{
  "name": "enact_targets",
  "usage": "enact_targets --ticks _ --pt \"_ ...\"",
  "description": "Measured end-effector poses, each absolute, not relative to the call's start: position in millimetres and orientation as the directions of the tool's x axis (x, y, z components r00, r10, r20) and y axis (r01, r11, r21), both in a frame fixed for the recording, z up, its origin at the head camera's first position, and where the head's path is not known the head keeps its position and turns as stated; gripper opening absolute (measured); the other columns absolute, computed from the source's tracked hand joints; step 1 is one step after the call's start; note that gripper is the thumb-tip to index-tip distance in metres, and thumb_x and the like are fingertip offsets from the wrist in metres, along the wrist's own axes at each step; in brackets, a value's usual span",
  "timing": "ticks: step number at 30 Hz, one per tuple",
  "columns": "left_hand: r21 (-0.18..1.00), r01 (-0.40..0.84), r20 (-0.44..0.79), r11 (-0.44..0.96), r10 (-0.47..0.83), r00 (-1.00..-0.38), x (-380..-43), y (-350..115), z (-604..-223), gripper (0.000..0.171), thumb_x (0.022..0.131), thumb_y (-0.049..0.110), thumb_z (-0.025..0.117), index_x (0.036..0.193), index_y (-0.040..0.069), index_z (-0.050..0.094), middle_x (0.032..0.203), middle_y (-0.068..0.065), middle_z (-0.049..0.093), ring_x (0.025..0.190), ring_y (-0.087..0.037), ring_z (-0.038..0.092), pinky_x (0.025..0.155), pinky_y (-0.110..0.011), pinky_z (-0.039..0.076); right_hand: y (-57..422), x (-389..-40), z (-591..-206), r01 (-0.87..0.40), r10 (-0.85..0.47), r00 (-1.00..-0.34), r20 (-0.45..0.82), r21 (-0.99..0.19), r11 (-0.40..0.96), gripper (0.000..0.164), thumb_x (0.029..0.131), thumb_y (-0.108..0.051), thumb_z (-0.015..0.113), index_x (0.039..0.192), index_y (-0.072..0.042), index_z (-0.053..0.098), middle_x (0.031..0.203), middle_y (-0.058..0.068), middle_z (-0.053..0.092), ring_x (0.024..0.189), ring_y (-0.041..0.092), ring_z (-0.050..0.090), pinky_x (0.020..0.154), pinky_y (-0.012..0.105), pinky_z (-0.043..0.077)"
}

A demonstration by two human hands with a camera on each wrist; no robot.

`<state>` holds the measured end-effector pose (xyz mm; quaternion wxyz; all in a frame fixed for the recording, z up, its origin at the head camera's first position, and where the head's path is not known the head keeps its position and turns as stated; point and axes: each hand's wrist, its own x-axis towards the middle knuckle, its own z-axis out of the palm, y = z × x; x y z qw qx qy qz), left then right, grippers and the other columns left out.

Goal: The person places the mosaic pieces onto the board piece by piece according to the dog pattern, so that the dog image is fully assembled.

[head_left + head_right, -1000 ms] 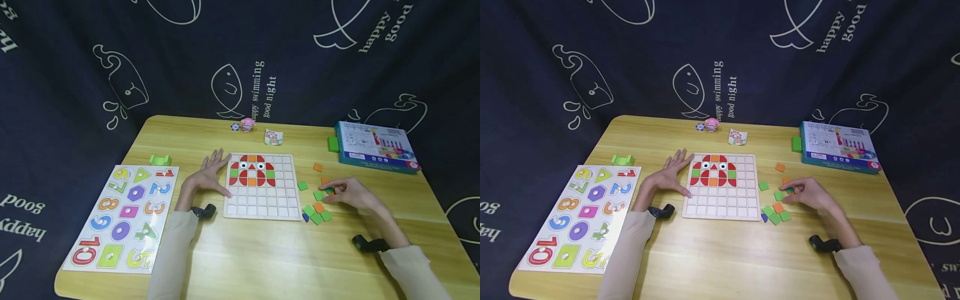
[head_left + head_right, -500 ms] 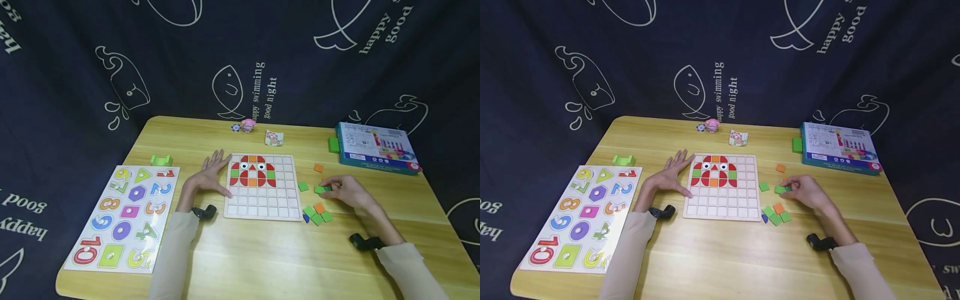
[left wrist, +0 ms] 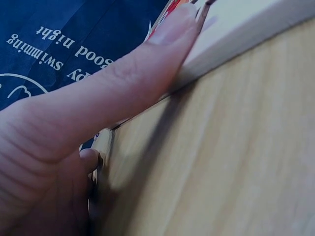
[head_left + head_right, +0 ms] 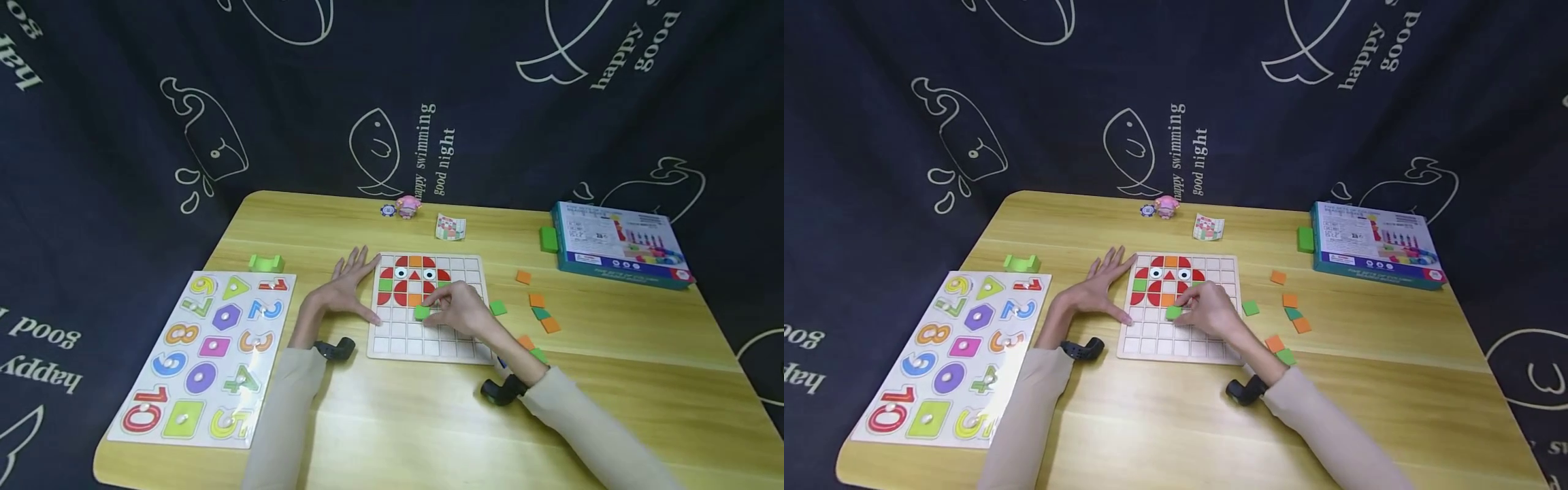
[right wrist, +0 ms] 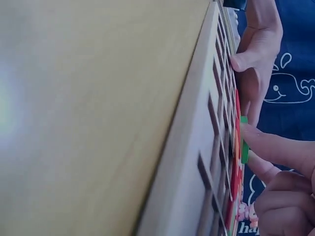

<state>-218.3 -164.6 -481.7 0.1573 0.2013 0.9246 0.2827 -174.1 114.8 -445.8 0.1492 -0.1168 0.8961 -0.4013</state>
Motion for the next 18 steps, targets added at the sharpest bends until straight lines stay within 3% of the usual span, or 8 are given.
enact_targets --ticks 12,18 --pt "0.587 0.295 -0.167 0.754 0.470 -0.867 -218.9 -165.3 -482.3 0.138 0.051 0.062 0.087 0.156 0.027 0.004 0.163 -0.009 -0.016 0.150 -0.027 -0.020 0.122 -0.051 -0.013 112.6 -177.9 -454.9 -0.090 -0.350 -0.924 -0.158 -0.796 0.599 0.021 0.070 -0.014 0.086 0.091 -0.014 0.079 0.047 -0.004 0.034 0.048 0.012 0.024 0.048 0.021 0.021" --pt "0.594 0.289 -0.168 0.751 0.467 -0.868 -218.8 -164.7 -483.2 0.137 0.051 0.060 0.087 0.156 0.027 0.005 0.163 -0.009 -0.015 0.150 -0.027 -0.020 0.122 -0.051 -0.013 105.9 -179.8 -456.5 -0.114 -0.366 -0.920 -0.142 -0.796 0.594 0.021 0.070 -0.014 0.086 0.089 -0.013 0.079 0.047 -0.003 0.043 0.048 0.011 0.024 0.048 0.020 0.021"
